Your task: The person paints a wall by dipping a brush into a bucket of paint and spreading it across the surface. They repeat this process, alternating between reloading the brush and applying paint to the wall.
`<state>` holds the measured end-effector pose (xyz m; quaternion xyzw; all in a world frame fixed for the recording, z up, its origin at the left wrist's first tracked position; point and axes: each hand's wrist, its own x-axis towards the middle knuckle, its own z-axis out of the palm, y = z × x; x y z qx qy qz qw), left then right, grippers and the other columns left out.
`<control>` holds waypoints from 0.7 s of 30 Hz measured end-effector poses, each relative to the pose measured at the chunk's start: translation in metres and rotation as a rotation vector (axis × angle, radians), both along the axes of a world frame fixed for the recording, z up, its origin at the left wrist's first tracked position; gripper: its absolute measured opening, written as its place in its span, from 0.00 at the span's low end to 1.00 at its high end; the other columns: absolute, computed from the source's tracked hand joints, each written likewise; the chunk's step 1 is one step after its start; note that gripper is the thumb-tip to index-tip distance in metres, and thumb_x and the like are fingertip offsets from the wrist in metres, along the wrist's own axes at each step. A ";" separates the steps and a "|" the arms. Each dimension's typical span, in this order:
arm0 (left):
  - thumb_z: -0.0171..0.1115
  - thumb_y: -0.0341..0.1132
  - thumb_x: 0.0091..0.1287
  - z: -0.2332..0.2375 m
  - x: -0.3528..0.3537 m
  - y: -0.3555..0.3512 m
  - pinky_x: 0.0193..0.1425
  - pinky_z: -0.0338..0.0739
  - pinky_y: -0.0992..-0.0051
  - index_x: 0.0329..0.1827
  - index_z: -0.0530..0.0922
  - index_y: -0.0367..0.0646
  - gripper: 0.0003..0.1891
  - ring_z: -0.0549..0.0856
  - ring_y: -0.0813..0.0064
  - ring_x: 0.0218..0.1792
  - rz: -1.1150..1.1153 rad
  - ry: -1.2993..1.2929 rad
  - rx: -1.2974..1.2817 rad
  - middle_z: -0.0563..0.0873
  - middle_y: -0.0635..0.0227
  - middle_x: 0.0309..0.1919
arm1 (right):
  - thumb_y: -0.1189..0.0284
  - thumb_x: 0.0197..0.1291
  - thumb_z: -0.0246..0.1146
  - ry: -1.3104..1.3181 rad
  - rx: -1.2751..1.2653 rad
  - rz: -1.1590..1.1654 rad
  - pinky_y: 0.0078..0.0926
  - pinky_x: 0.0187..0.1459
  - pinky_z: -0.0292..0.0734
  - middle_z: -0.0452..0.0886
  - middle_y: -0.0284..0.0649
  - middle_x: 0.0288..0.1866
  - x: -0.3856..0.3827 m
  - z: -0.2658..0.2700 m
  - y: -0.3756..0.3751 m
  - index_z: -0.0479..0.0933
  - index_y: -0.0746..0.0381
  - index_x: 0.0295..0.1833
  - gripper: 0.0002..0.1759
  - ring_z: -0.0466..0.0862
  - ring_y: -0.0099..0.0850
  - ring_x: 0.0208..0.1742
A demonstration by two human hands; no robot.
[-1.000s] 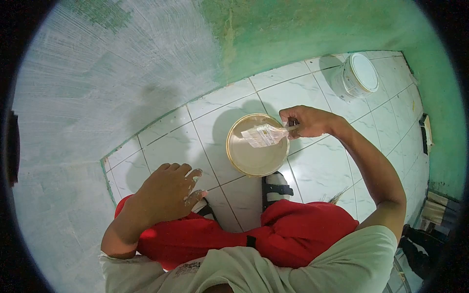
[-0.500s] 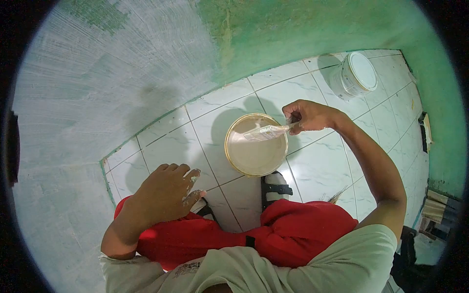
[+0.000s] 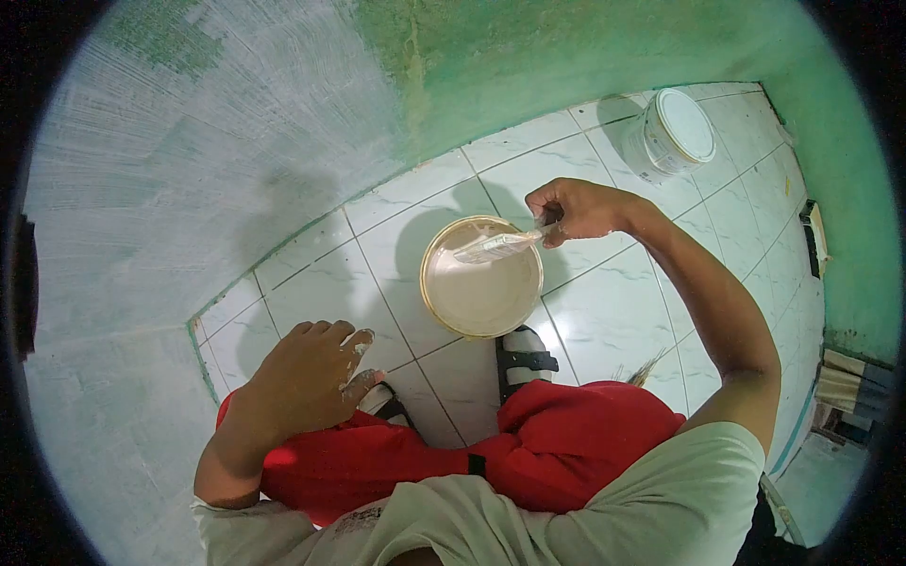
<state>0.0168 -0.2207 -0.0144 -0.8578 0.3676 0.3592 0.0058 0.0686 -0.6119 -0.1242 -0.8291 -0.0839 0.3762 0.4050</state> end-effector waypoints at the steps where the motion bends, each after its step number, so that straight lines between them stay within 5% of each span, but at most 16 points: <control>1: 0.54 0.50 0.77 0.000 0.000 0.000 0.68 0.73 0.59 0.63 0.78 0.32 0.27 0.83 0.55 0.57 0.000 0.002 0.001 0.84 0.51 0.55 | 0.81 0.51 0.72 0.002 0.001 0.000 0.25 0.32 0.67 0.74 0.29 0.24 0.000 0.001 0.001 0.72 0.63 0.30 0.13 0.71 0.20 0.28; 16: 0.54 0.49 0.77 -0.003 -0.001 0.003 0.68 0.73 0.60 0.63 0.78 0.31 0.27 0.83 0.53 0.56 -0.004 -0.002 0.003 0.85 0.50 0.53 | 0.82 0.50 0.73 0.039 0.007 -0.013 0.25 0.31 0.66 0.74 0.29 0.23 0.001 0.008 0.002 0.69 0.63 0.28 0.15 0.71 0.20 0.28; 18: 0.58 0.47 0.74 -0.014 -0.005 0.010 0.53 0.77 0.60 0.56 0.79 0.35 0.22 0.86 0.54 0.43 -0.023 -0.110 -0.171 0.85 0.52 0.40 | 0.82 0.49 0.73 -0.015 -0.037 0.010 0.25 0.31 0.66 0.74 0.29 0.23 0.002 0.008 0.002 0.69 0.63 0.28 0.16 0.71 0.20 0.28; 21: 0.58 0.47 0.74 -0.015 -0.004 0.012 0.53 0.77 0.59 0.57 0.79 0.35 0.22 0.86 0.54 0.43 -0.037 -0.122 -0.178 0.85 0.52 0.41 | 0.81 0.49 0.73 0.024 0.009 -0.004 0.26 0.31 0.66 0.73 0.29 0.23 0.001 0.013 0.006 0.70 0.63 0.28 0.15 0.71 0.20 0.28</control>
